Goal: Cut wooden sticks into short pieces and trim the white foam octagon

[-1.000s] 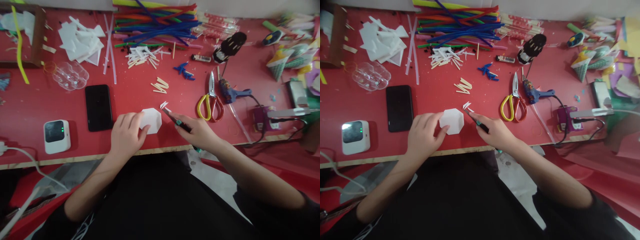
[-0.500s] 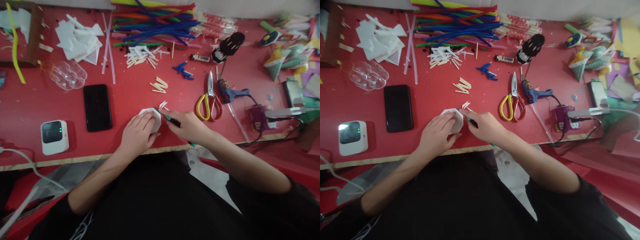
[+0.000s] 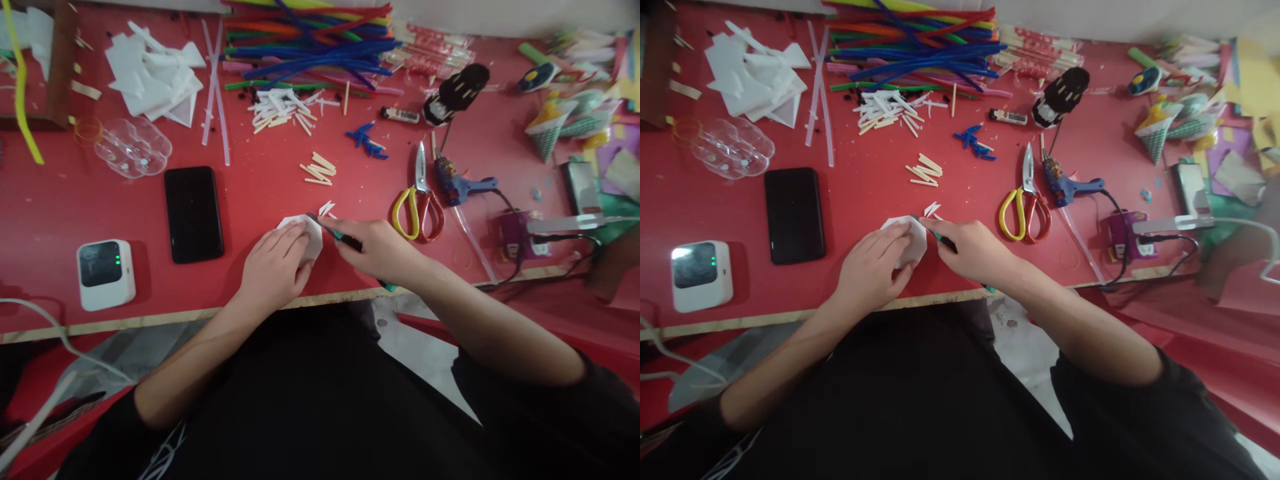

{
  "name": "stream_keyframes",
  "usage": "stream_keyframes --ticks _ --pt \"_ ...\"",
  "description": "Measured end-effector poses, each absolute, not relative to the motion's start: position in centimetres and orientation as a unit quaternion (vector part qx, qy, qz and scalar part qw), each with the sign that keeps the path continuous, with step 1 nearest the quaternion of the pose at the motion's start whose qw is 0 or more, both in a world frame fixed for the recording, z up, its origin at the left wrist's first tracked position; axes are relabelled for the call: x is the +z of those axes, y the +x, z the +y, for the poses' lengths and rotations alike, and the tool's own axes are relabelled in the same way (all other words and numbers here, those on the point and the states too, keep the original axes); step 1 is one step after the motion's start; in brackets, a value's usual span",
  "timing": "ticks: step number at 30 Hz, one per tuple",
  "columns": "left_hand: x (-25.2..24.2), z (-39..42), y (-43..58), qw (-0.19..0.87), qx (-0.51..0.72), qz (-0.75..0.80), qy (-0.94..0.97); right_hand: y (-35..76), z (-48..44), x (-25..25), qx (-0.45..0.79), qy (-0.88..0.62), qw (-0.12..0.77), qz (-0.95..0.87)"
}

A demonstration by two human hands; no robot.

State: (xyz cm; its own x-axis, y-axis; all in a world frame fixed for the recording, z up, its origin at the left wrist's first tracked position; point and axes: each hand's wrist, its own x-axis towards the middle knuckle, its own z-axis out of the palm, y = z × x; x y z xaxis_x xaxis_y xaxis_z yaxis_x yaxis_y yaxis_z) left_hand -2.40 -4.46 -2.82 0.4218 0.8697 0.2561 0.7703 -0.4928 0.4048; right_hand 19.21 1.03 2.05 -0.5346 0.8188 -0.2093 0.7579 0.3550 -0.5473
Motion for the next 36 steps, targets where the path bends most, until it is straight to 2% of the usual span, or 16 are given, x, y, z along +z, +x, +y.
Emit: stream_keyframes --ticks 11,36 --pt "-2.5 -4.3 -2.4 0.128 0.209 0.494 0.834 19.1 1.3 2.4 0.298 -0.464 0.054 -0.832" --pt "-3.5 -5.1 -1.8 0.158 0.235 0.528 0.801 18.1 2.1 3.2 0.266 -0.444 -0.037 -0.855"
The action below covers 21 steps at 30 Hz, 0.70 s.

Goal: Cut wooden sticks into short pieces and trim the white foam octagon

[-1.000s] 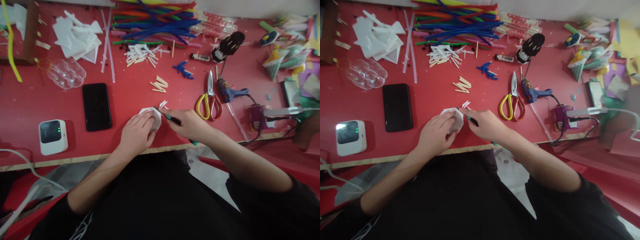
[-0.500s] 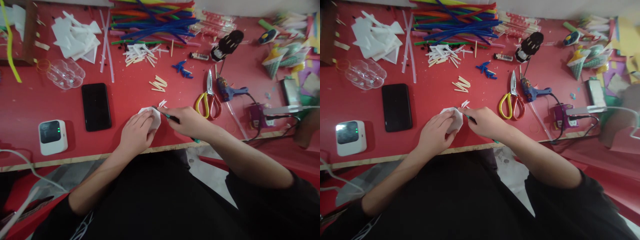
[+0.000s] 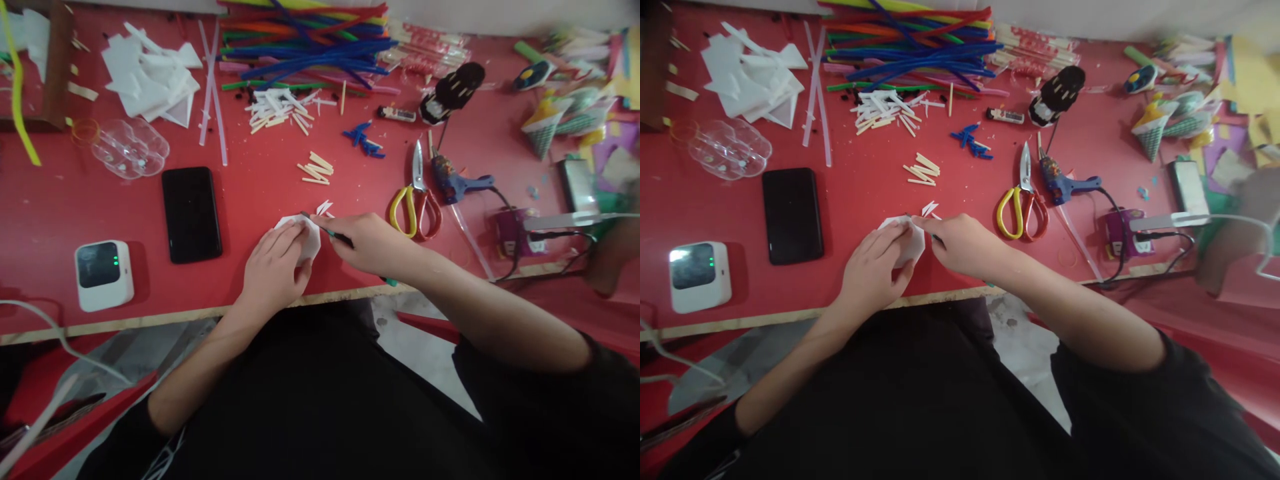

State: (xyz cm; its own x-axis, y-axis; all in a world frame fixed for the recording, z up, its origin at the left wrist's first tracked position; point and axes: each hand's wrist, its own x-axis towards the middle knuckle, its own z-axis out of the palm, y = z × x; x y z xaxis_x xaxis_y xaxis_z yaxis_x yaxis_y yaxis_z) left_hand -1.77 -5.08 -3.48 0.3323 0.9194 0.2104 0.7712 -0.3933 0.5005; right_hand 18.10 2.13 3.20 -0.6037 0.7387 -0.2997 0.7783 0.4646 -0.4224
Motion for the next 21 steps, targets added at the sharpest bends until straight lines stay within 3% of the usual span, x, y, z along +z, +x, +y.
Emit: stream_keyframes --ticks 21 --pt "-3.72 -4.93 -1.88 0.149 0.232 0.519 0.81 19.12 1.67 2.68 -0.268 0.415 0.029 0.869"
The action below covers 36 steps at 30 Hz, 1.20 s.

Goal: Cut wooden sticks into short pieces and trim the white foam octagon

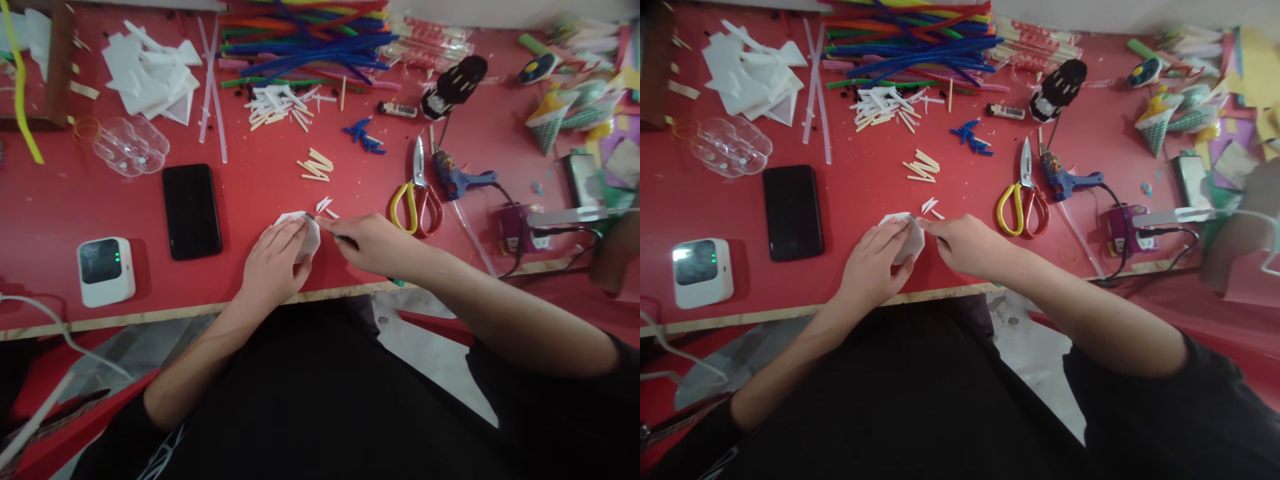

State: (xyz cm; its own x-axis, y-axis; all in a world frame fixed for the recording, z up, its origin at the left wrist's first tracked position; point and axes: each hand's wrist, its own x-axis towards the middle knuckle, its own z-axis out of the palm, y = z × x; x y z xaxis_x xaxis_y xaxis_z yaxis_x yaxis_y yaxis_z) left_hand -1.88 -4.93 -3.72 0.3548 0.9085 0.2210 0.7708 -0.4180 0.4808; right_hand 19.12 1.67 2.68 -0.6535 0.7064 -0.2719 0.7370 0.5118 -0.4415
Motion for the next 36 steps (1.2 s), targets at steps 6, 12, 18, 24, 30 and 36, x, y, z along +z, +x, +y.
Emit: stream_keyframes --ticks 6,12,18,24,30,36 --pt "-3.7 -5.0 -1.8 0.143 0.226 0.522 0.81 19.7 0.7 2.9 -0.27 0.434 0.037 0.859" --pt "-3.7 -5.0 -1.8 0.146 0.228 0.518 0.811 20.6 -0.3 3.1 -0.295 0.456 0.038 0.839" --pt "-3.6 -5.0 -1.8 0.139 0.225 0.515 0.815 22.4 -1.2 2.8 -0.336 0.452 -0.006 0.826" --pt "-3.5 -5.0 -2.0 0.126 0.219 0.511 0.822 24.2 -1.4 2.5 -0.22 0.576 -0.095 0.781" --pt "-3.5 -5.0 -2.3 0.13 0.248 0.502 0.818 23.5 -0.9 1.0 -0.08 0.62 0.002 0.781" --pt "-3.4 -4.9 -3.1 0.099 0.324 0.491 0.802 22.3 1.1 1.2 -0.07 0.572 -0.038 0.816"
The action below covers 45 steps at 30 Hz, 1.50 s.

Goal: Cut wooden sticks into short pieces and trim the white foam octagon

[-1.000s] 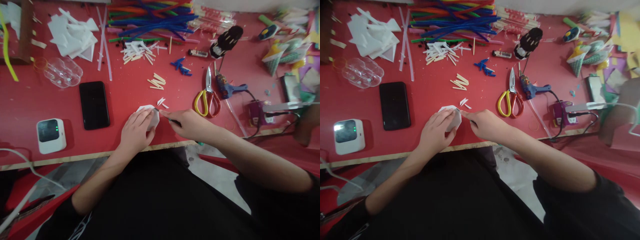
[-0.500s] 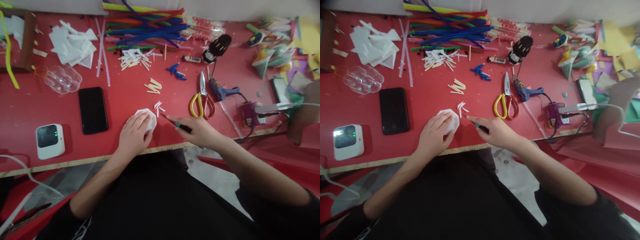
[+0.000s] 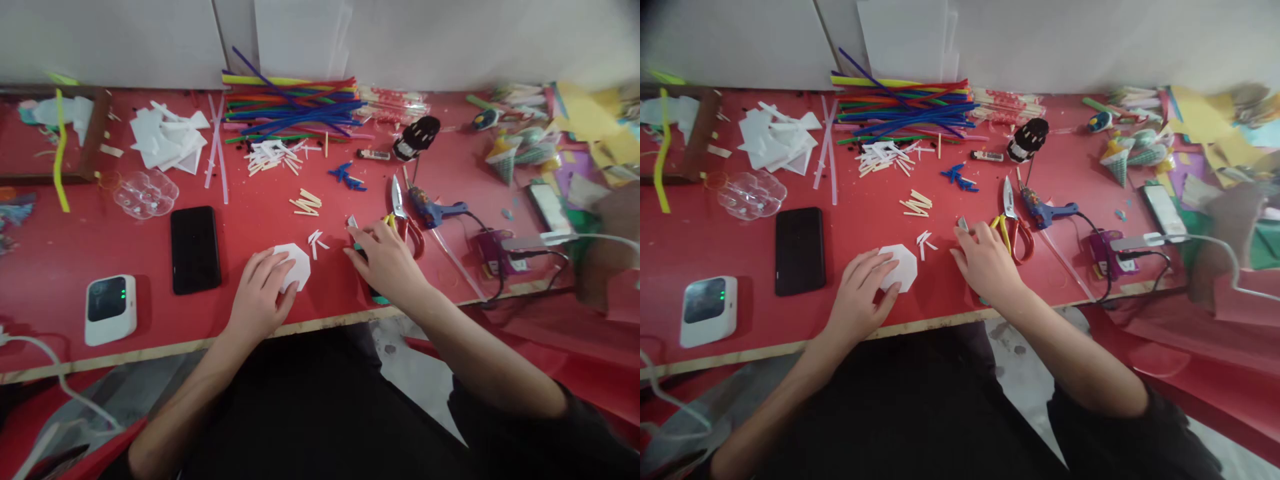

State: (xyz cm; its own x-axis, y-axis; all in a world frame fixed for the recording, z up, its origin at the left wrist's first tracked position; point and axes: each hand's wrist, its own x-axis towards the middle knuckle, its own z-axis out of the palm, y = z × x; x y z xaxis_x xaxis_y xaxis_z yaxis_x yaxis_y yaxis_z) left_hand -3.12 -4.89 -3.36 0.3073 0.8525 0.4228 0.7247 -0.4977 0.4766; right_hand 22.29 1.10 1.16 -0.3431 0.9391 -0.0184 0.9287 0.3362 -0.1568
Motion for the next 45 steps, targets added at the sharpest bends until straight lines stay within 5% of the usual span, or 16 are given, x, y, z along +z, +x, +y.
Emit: stream_keyframes --ticks 5,17,34,45 --pt "-3.0 -4.3 -3.7 0.081 0.345 0.502 0.789 19.1 3.2 1.5 0.181 -0.533 0.036 -0.826" --pt "-3.7 -4.0 -4.3 0.088 0.365 0.514 0.771 16.1 4.6 0.2 0.174 -0.53 -0.045 -0.829" --pt "-4.0 -3.8 -4.5 0.131 0.387 0.528 0.745 18.0 8.5 0.7 0.286 -0.525 0.13 -0.791" --pt "-4.1 -3.7 -4.4 0.14 0.411 0.538 0.722 10.1 24.2 1.2 0.107 -0.533 0.092 -0.835"
